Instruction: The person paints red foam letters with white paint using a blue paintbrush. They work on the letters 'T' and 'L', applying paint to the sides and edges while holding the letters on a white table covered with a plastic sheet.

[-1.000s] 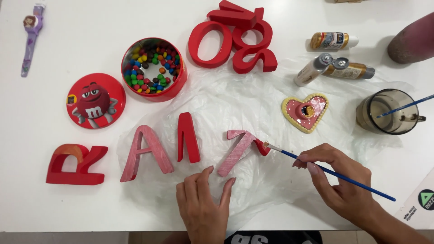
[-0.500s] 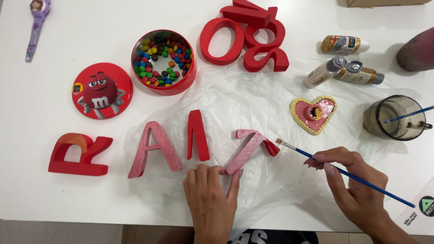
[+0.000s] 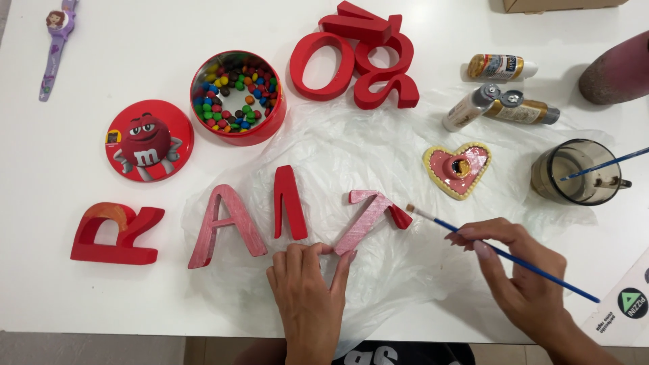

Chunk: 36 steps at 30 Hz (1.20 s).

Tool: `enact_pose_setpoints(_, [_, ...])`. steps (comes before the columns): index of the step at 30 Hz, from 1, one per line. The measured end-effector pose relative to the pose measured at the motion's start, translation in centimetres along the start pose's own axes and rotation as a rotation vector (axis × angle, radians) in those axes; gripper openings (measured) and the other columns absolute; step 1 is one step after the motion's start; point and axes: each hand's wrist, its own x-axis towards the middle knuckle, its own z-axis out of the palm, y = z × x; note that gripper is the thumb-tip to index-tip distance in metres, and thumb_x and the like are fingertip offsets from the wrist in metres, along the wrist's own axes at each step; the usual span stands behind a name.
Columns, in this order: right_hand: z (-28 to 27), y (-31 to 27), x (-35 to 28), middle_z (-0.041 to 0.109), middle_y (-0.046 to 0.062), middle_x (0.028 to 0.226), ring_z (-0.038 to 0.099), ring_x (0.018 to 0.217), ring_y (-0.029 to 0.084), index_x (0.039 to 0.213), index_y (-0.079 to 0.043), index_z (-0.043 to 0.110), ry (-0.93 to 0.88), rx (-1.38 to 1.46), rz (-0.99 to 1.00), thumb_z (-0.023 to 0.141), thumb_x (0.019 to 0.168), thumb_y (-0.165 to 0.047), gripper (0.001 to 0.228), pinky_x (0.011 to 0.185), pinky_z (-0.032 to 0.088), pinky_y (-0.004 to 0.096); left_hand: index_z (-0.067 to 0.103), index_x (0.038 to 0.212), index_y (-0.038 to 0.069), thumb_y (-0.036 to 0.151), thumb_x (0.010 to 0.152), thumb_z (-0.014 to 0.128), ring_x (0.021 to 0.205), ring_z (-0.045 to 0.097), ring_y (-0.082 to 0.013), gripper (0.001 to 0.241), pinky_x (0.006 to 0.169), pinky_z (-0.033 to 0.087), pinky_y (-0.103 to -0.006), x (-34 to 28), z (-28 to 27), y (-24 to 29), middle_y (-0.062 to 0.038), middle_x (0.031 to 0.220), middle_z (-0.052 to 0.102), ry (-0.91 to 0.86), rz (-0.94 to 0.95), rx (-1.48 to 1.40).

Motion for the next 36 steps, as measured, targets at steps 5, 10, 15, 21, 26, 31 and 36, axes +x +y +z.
enact_pose_setpoints(5, [-0.1,0.8,-0.7,0.082,0.012,0.1,0.084,0.089,0.02,0.114,-0.001,0.069,-0.014,0.001,-0.016,0.056,0.106,-0.007,0.016,0.084,0.066,0.028,0.07,0.105,0.019,0.042,0.087,0.091,0.098,0.056,-0.025,0.036,0.083,0.044,-0.0413,0.0,0.2,0.0,0.0,0.102,0.061,-0.017,-0.018,-0.05])
enact_pose_setpoints(10, [-1.1,2.0,-2.0,0.075,0.023,0.104,0.085,0.09,0.035,0.113,0.011,0.064,0.12,0.084,-0.09,0.052,0.104,0.005,0.016,0.079,0.074,0.034,0.073,0.109,0.02,0.041,0.085,0.093,0.095,0.056,-0.0218,0.038,0.083,0.044,-0.0396,0.1,0.1,0.2,0.002,0.1,0.06,0.006,-0.012,-0.103])
enact_pose_setpoints(15, [-1.7,2.7,-3.1,0.073,0.025,0.109,0.085,0.094,0.039,0.115,0.012,0.062,0.145,0.085,-0.055,0.051,0.105,0.006,0.016,0.083,0.076,0.039,0.068,0.107,0.018,0.036,0.082,0.093,0.098,0.057,-0.0245,0.039,0.083,0.043,-0.0412,-0.1,-0.1,0.6,0.001,0.106,0.064,0.023,0.029,-0.135])
enact_pose_setpoints(21, [-1.7,2.8,-3.5,0.074,0.026,0.11,0.085,0.095,0.039,0.117,0.012,0.062,0.147,0.061,-0.024,0.05,0.107,0.003,0.018,0.083,0.074,0.039,0.064,0.109,0.016,0.023,0.075,0.092,0.099,0.057,-0.0249,0.045,0.083,0.043,-0.0421,-0.9,0.4,0.6,0.0,0.109,0.063,-0.003,0.054,-0.176])
enact_pose_setpoints(26, [-0.9,2.4,-3.0,0.076,0.024,0.108,0.085,0.096,0.033,0.116,0.009,0.064,0.118,0.082,-0.021,0.051,0.107,-0.001,0.018,0.085,0.073,0.035,0.065,0.111,0.016,0.023,0.074,0.092,0.101,0.057,-0.0253,0.047,0.083,0.042,-0.0428,-0.8,0.3,0.5,0.0,0.112,0.063,-0.013,0.073,-0.186])
enact_pose_setpoints(31, [-0.2,1.7,-2.4,0.077,0.016,0.103,0.085,0.091,0.027,0.115,0.004,0.067,0.063,0.048,-0.018,0.056,0.106,-0.002,0.016,0.081,0.07,0.03,0.066,0.118,0.015,0.035,0.08,0.095,0.106,0.059,-0.026,0.052,0.089,0.045,-0.0425,-0.8,-0.5,0.4,-0.002,0.116,0.061,-0.052,0.088,-0.205])
enact_pose_setpoints(36, [0.2,0.6,-1.8,0.082,0.014,0.099,0.086,0.089,0.022,0.112,0.001,0.071,0.023,-0.002,-0.005,0.058,0.105,-0.007,0.017,0.083,0.066,0.029,0.068,0.119,0.018,0.043,0.081,0.097,0.104,0.059,-0.0251,0.054,0.091,0.045,-0.0433,-0.1,-0.9,0.8,-0.002,0.116,0.06,-0.04,0.112,-0.27])
